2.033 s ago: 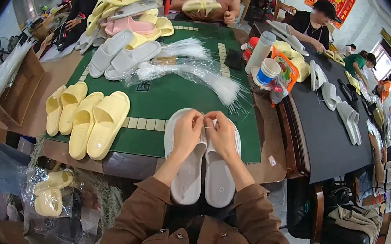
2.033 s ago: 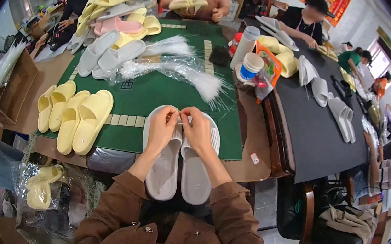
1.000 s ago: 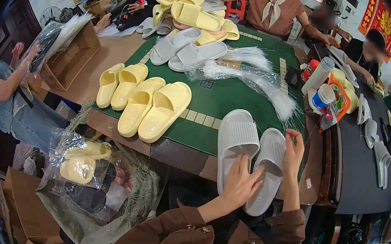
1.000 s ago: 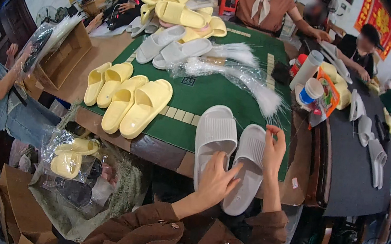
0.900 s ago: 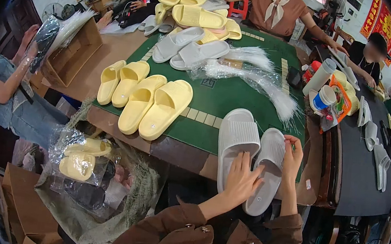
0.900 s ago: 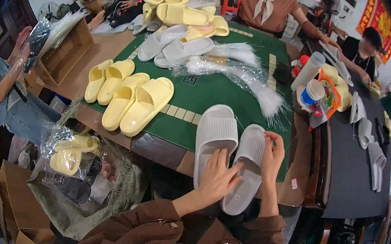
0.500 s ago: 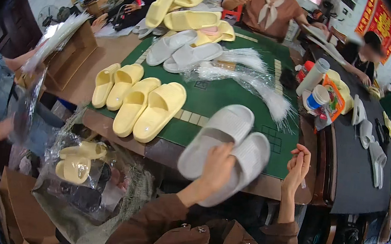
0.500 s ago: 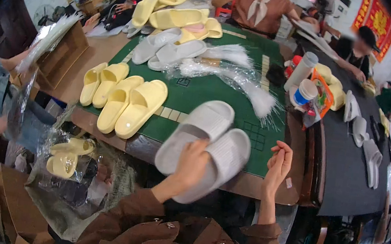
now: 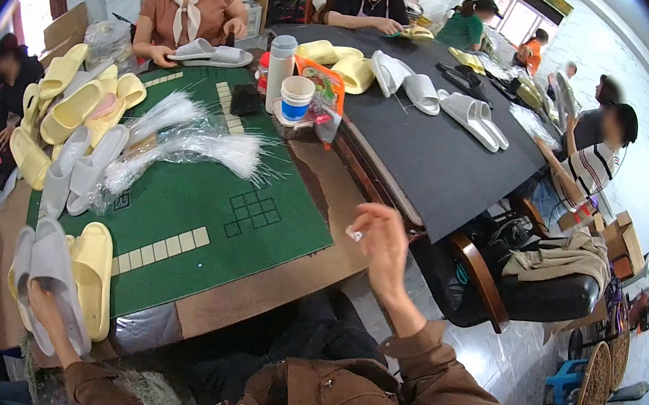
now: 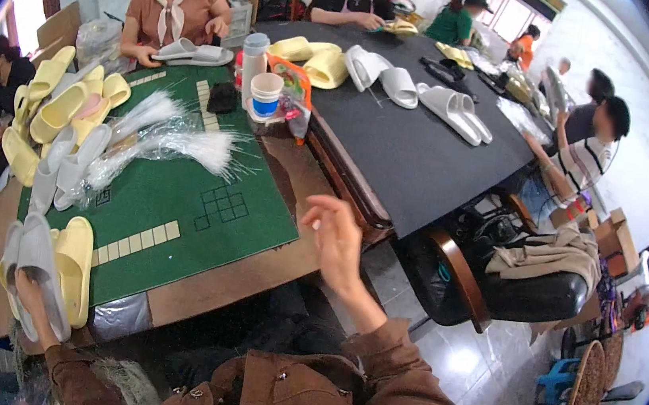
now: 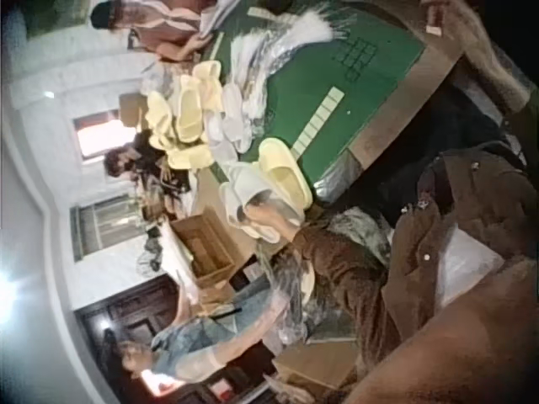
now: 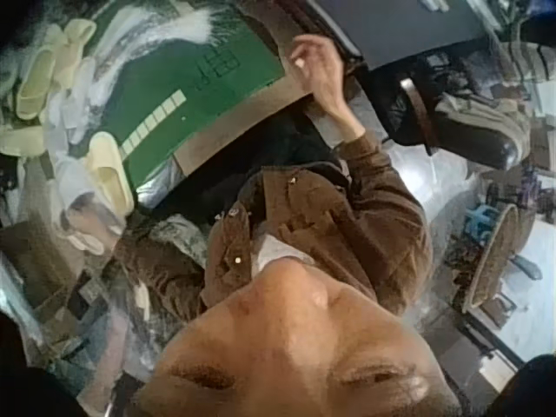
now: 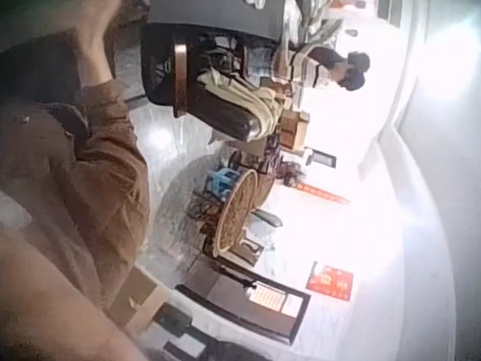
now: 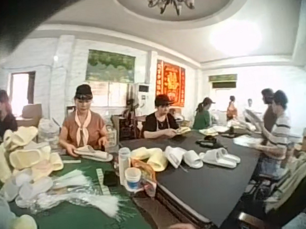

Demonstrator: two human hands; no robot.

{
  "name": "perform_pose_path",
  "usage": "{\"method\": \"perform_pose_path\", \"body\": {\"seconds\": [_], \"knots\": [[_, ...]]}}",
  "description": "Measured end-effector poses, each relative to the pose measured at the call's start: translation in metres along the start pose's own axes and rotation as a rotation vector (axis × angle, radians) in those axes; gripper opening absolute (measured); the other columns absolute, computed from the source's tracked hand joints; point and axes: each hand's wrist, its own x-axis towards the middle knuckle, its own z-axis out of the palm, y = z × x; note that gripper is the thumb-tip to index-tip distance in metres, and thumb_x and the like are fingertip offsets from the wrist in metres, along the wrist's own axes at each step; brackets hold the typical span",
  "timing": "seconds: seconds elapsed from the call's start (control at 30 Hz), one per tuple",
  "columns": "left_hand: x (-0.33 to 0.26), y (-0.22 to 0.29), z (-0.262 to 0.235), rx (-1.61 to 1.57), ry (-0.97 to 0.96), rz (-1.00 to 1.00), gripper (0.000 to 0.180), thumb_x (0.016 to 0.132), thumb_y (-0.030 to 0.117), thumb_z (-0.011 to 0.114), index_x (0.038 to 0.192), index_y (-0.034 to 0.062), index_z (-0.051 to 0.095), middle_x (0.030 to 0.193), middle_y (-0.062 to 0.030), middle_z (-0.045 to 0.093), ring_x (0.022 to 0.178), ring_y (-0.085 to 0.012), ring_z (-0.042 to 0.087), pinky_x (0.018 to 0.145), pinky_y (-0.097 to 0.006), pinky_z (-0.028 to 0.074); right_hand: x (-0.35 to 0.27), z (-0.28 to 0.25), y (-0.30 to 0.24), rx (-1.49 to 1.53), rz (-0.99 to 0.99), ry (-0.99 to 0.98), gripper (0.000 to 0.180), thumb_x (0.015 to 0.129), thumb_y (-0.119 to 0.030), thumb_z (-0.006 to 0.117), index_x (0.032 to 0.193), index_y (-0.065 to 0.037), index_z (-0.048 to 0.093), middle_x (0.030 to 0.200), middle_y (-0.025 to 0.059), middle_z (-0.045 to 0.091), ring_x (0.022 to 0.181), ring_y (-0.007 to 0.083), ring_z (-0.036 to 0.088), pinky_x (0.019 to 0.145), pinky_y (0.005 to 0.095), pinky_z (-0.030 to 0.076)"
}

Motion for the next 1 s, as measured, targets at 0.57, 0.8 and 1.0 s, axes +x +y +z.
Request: {"method": "perform_pose_path", "body": {"seconds": [0.57,0.8,1.0], "knots": [[-0.093,0.222,-0.048,-0.483,0.072,0.265,0.042,0.096,0.016,0.050,0.137,0.0088,0.049,0.151,-0.0217,0.030,0.142,-0.0387,0.022,0.115,-0.050,0.017,0.233,-0.176,0.118,-1.065,-0.190,0.134,0.027,0.097,-0.020,0.047,0.116,-0.006,0.060,0.113,0.0142,0.063,0.101,0.0336,0.063,0.086,0.0415,0.049],[-0.144,0.306,-0.072,-0.706,-0.352,0.381,0.043,0.085,-0.007,0.055,0.127,0.0042,0.055,0.152,-0.0171,0.029,0.143,-0.0383,0.021,0.114,-0.049,0.021,0.314,-0.162,0.161,-1.382,0.064,0.007,0.052,0.096,-0.030,0.046,0.145,-0.016,0.034,0.148,0.0102,0.040,0.126,0.0383,0.049,0.103,0.0480,0.041],[-0.165,0.292,-0.083,-0.744,-0.506,0.311,0.038,0.088,-0.006,0.052,0.125,0.0031,0.057,0.151,-0.0163,0.033,0.143,-0.0358,0.025,0.115,-0.047,0.023,0.320,-0.158,0.149,-1.444,0.281,-0.077,0.046,0.095,-0.032,0.049,0.137,-0.014,0.044,0.141,0.0210,0.045,0.121,0.0396,0.052,0.100,0.0509,0.042]]}}
